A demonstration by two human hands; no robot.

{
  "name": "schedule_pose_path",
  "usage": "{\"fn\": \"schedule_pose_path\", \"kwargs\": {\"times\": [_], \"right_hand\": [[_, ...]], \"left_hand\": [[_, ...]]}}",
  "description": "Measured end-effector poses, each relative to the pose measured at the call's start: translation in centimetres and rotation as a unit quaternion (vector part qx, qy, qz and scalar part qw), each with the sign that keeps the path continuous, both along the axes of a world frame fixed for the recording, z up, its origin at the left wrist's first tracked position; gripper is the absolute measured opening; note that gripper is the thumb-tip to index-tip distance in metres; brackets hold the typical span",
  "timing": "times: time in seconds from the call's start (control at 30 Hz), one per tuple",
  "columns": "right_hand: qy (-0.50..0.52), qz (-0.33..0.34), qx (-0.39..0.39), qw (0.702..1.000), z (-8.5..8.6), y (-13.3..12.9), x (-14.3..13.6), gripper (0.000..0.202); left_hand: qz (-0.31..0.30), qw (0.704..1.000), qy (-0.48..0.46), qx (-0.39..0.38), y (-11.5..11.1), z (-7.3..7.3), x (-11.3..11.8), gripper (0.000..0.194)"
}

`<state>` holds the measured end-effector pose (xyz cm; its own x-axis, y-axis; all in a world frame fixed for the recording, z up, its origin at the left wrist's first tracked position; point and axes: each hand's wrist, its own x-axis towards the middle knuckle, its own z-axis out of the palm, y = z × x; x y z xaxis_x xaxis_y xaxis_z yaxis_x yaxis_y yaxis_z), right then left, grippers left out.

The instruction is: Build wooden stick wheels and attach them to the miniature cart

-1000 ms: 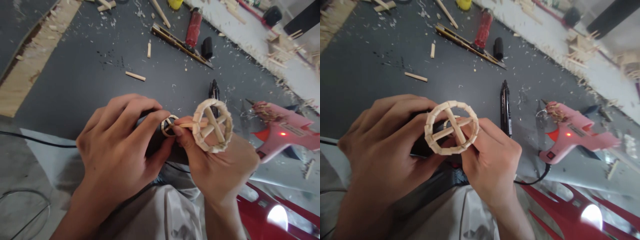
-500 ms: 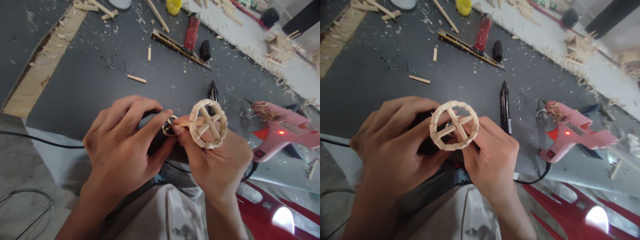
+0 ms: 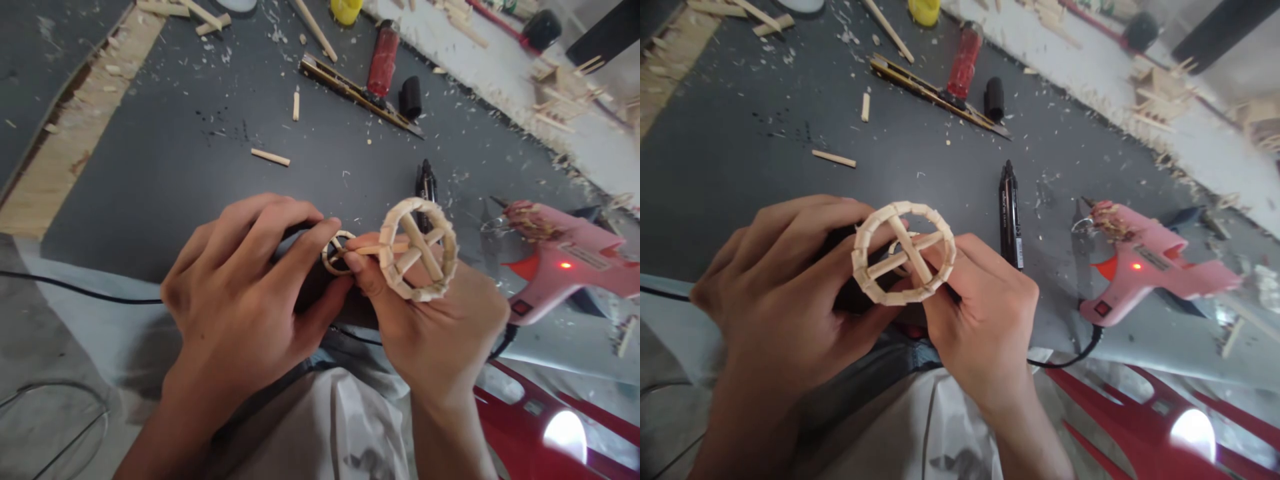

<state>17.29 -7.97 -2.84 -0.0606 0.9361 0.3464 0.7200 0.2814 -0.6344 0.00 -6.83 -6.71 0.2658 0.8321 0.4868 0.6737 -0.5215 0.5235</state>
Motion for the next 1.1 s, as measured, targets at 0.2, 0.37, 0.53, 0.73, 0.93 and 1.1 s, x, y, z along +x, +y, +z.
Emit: {"fn": "schedule_pose_path", "kwargs": {"times": [0.2,0.37,0.53,0.73,0.93,1.1], "right_hand": [[0.006,-0.006,0.001,1.000,-0.14,-0.08,-0.03,0.019],[-0.003,-0.014,0.001,1.000,-0.14,-0.13,-0.09,0.021],[-0.011,-0.017,0.007,1.000,-0.12,-0.06,-0.09,0.020],[-0.010,-0.029,0.010,0.999,-0.30,-0.41,0.25,0.014],[0.040,-0.030,0.003,0.999,-0.28,-0.20,0.11,0.019],[0.060,-0.050,0.016,0.997,-0.36,-0.20,-0.21,0.021]], "left_hand": [[0.002,1.000,0.005,-0.029,-0.17,0.01,-0.06,0.052],[0.001,0.999,0.003,-0.032,-0.21,-0.05,0.02,0.050],[0.001,1.000,0.000,-0.023,-0.18,-0.08,0.07,0.049],[0.000,1.000,0.010,-0.020,-0.04,0.06,0.10,0.051],[-0.006,0.998,-0.023,-0.054,-0.15,0.11,-0.04,0.059],[-0.018,0.994,-0.056,-0.087,-0.38,-0.19,-0.11,0.069]]}}
